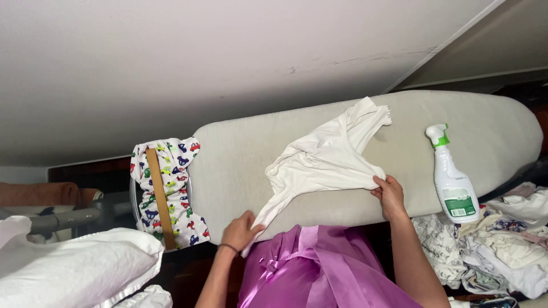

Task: The person folds a small white cloth on an ironing board, then folds a beige ribbed baby bodysuit, smoothing and aligning it before rolling it into a compact bundle. The person places the folded items on a nearby table with other folded clothes and picks up a white baby onesie to begin folding it.

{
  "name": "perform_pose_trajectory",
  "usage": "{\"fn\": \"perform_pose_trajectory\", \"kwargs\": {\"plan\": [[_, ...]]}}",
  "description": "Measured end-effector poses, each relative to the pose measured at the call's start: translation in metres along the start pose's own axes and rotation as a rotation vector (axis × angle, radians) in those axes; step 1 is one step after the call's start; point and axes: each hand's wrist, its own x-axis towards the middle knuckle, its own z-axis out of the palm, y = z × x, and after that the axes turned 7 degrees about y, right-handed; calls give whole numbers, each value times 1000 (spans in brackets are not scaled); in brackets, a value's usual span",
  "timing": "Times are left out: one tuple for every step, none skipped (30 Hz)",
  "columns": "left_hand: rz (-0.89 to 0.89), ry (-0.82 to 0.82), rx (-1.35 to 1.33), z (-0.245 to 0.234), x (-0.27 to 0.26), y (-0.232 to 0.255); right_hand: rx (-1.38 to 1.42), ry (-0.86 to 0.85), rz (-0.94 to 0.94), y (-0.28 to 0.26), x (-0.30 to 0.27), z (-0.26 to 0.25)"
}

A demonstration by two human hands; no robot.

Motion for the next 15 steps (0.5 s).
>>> {"fn": "perform_pose_trajectory", "kwargs": {"plan": [[-5,0,-3,0,2,-10,-4,-4,2,-8,-7,1],[-73,-2,45,-1,4,-20,-86,37,-46,-18,-14,3],[-141,-5,93,-2,7,-30,-168,78,-94,-27,-21,5],[-145,-6,90,-8,5,-19,-172,75,-93,-37,-26,11],[-115,69,76,-14,2,-8,-208,75,-140,-48,-31,17],[-85,144,64,-22,1,4,-242,75,-188,-59,-36,24],[-88,144,61,-17,15,9,-245,72,-187,-69,-41,33],[-19,212,-2,-12,29,14,-377,95,-319,-80,-47,42],[50,280,-66,-8,44,19,-509,118,-451,-90,-53,51],[48,280,-69,-5,56,37,-511,115,-452,-99,-57,62],[153,310,-148,-2,68,55,-531,59,-495,-107,-60,73],[255,337,-228,2,78,71,-554,1,-535,-113,-65,83],[250,336,-231,12,91,82,-558,-2,-534,-113,-62,91],[357,376,-254,19,105,94,-582,-46,-563,-115,-58,101],[464,416,-276,26,120,105,-606,-89,-592,-117,-54,112]]}}
